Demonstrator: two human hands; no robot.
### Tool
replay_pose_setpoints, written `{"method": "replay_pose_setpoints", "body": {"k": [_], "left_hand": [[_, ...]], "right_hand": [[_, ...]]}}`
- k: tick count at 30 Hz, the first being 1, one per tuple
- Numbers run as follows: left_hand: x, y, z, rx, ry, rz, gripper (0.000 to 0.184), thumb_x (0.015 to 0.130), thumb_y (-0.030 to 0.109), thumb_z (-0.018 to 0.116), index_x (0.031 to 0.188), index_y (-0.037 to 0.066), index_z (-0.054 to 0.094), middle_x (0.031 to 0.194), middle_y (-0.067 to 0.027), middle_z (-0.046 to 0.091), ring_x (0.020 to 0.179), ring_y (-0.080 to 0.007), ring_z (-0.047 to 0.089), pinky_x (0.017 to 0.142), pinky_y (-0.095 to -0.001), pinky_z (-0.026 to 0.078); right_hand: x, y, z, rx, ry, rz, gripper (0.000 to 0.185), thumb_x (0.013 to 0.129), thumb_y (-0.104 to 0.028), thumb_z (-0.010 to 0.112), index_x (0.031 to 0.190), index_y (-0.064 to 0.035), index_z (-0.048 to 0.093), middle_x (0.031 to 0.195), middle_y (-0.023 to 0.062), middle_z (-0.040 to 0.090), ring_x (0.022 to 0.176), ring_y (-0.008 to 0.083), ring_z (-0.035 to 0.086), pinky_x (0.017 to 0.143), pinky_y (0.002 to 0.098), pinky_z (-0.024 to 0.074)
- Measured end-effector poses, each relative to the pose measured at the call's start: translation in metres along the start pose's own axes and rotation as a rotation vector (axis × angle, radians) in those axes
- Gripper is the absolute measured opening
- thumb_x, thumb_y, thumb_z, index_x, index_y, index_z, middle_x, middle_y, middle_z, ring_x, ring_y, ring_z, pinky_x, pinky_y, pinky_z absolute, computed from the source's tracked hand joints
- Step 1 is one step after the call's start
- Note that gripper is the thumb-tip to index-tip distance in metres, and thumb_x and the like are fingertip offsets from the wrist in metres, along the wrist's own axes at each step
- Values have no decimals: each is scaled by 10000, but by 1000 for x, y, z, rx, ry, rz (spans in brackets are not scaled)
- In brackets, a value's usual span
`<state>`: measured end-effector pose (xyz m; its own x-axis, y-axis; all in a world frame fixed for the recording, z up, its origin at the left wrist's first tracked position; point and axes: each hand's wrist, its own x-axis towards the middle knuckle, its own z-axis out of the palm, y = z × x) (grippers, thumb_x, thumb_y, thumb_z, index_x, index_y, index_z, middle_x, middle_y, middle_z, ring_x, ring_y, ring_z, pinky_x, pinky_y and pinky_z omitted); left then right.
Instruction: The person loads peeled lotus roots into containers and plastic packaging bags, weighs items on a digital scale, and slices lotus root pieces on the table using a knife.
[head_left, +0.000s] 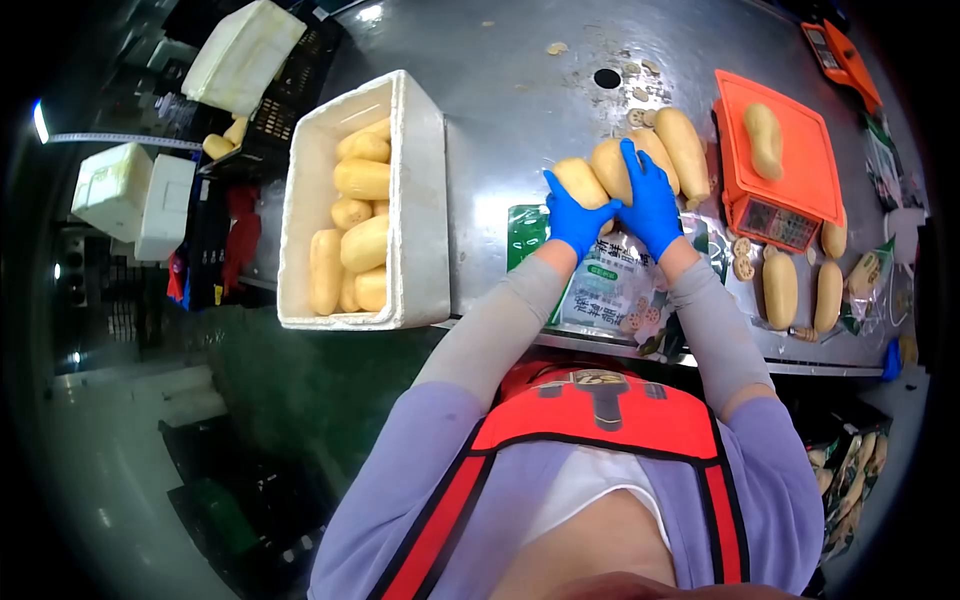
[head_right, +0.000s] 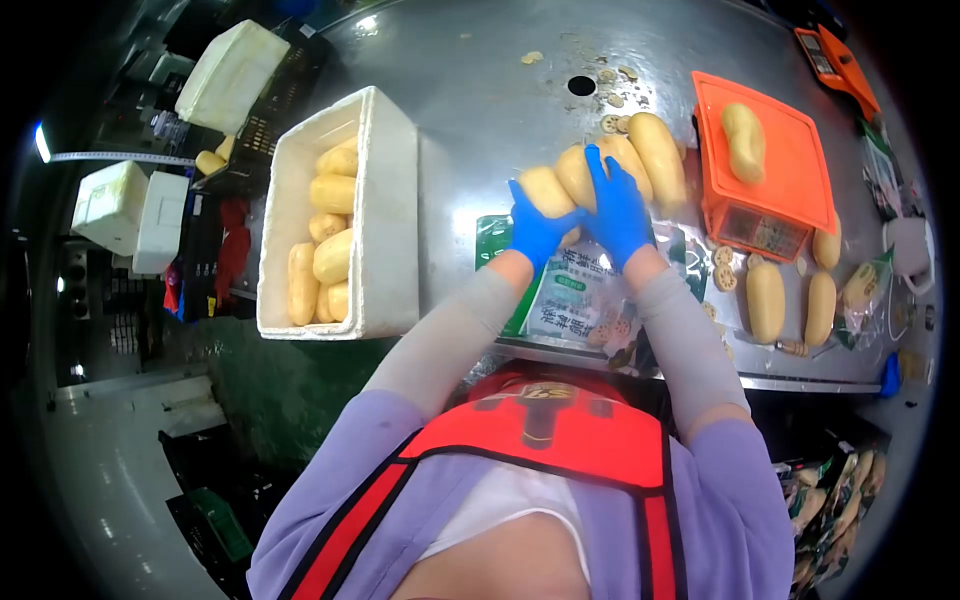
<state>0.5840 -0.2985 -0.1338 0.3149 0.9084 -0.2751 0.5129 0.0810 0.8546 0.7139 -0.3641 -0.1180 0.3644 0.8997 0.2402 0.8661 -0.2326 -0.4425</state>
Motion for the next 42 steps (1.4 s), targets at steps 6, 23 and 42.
{"method": "replay_pose_setpoints", "body": {"k": [6,23,42], "left_hand": [[8,-7,-1,5,37,17,1259,509,343,844,1389,38,-3,1280,-296,323,1152,-411,409,952,-431,381],[-37,62,-292,-1193,-243,175,484,773,142,579,1225,71,423,1104,-99,522,985,-231,548,823,-368,486],[92,-64,-405,1071,464,291,881,608,279,716,1369,171,285,1291,-227,397,1121,-385,443,951,-422,363]], "right_hand": [[3,5,6,111,62,-78,836,697,-303,680,1385,-133,237,1229,247,417,1059,409,454,915,453,374],[79,-188,-61,1353,-143,36,649,791,-176,633,1335,-27,312,1168,152,511,1071,201,493,902,309,402],[192,-329,109,-130,-135,-256,609,764,-344,557,1240,11,424,1087,196,550,937,345,537,814,416,443]]}}
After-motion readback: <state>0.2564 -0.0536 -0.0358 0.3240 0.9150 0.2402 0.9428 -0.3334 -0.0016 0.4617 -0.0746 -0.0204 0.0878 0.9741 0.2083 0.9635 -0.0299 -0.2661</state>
